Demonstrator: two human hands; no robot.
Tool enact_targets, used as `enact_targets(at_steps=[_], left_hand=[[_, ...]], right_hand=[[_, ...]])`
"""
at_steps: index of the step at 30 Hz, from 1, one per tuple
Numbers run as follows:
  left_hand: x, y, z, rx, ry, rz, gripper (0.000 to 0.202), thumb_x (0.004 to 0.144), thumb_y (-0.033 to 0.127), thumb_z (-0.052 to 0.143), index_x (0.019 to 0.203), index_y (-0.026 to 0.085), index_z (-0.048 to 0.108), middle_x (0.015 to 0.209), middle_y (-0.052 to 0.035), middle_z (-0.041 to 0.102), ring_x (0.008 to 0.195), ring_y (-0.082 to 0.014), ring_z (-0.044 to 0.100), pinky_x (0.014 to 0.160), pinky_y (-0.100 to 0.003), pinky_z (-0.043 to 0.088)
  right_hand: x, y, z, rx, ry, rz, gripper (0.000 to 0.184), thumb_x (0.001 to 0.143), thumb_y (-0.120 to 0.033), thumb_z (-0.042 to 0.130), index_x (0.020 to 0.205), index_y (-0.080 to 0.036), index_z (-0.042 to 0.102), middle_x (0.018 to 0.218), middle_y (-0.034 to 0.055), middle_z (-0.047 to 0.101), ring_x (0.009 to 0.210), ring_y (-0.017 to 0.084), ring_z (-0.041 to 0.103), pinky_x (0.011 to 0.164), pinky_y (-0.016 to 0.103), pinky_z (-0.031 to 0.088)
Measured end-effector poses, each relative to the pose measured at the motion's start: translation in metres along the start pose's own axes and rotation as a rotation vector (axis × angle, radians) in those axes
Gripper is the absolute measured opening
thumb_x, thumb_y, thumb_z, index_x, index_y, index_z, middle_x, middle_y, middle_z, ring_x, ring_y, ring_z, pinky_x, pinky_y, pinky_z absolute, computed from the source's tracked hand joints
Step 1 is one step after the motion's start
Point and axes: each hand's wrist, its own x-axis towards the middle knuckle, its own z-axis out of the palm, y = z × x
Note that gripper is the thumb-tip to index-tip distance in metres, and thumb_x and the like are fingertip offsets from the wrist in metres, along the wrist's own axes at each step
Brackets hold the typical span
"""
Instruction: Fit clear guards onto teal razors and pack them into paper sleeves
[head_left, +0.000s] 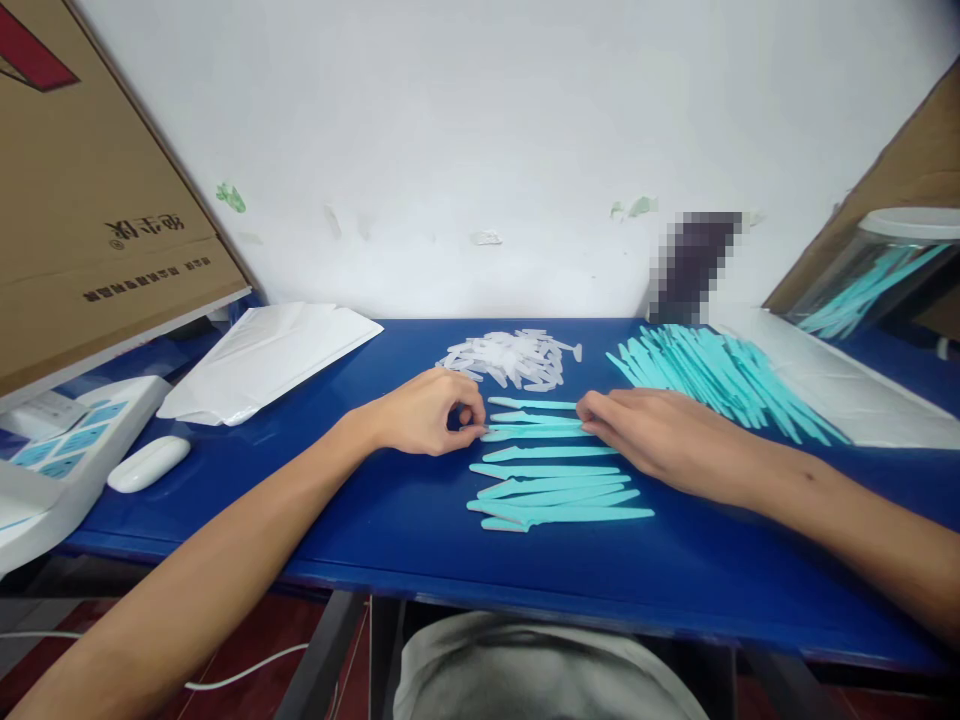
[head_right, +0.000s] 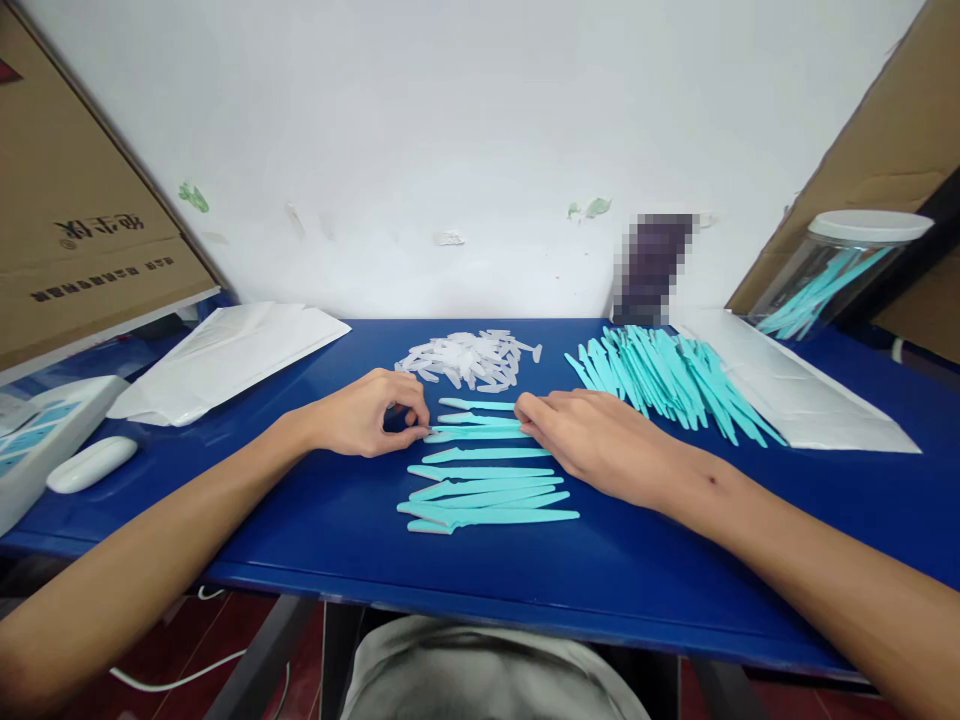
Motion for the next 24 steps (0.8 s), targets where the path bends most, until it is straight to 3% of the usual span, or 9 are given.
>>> enact_targets(at_steps=[4,11,15,17,20,24], left_hand=[[0.002,0.002,0.002,0.020,0.035,0.010,0.013,0.092,0.024,0.064,0.085,0.017,0.073,0.084,-0.0036,0.068,0.077,-0.0151,0.061,0.074,-0.030,0.047],[0.007,0.008,0.016,0.060,0.200,0.078,0.023,0.101,0.032,0.057,0.094,0.015,0.071,0.089,-0.0073,0.067,0.085,-0.0185,0.060,0.078,-0.031,0.047],[0.013,0.009,0.026,0.110,0.171,0.058,0.025,0.103,0.032,0.054,0.097,0.015,0.071,0.093,-0.0081,0.068,0.088,-0.0201,0.061,0.079,-0.031,0.046],[0.016,0.009,0.025,0.169,0.153,0.031,0.030,0.105,0.033,0.047,0.108,0.015,0.071,0.099,-0.0098,0.067,0.094,-0.0216,0.061,0.082,-0.032,0.047],[0.014,0.003,0.010,0.343,0.122,-0.019,0.037,0.107,0.033,0.040,0.120,0.014,0.068,0.109,-0.0131,0.067,0.100,-0.0251,0.061,0.087,-0.037,0.046],[-0.009,-0.016,-0.031,0.483,-0.033,-0.176,0.032,0.100,0.022,0.044,0.105,0.018,0.075,0.102,-0.0104,0.070,0.094,-0.0248,0.064,0.085,-0.037,0.046]], right_hand=[[0.001,-0.003,-0.001,-0.022,0.039,-0.021,0.027,0.106,-0.033,0.032,0.094,-0.021,0.053,0.073,0.0043,0.063,0.062,0.019,0.057,0.056,0.031,0.031],[0.002,-0.005,0.001,-0.035,0.120,-0.015,0.031,0.108,-0.033,0.032,0.101,-0.018,0.058,0.084,0.0078,0.067,0.070,0.021,0.062,0.061,0.031,0.039],[0.003,-0.001,0.002,-0.061,0.122,-0.008,0.029,0.107,-0.032,0.035,0.100,-0.017,0.059,0.084,0.0078,0.068,0.071,0.021,0.062,0.064,0.032,0.041],[0.004,0.001,0.002,-0.082,0.126,-0.031,0.029,0.106,-0.032,0.037,0.097,-0.018,0.061,0.084,0.0077,0.068,0.073,0.021,0.060,0.067,0.033,0.041],[0.003,0.003,0.001,-0.081,0.139,-0.058,0.030,0.106,-0.031,0.038,0.098,-0.017,0.063,0.089,0.0081,0.069,0.080,0.022,0.061,0.072,0.035,0.043],[0.001,-0.001,-0.003,0.009,0.105,-0.140,0.032,0.106,-0.031,0.039,0.101,-0.017,0.067,0.096,0.0091,0.067,0.083,0.021,0.062,0.072,0.034,0.044]])
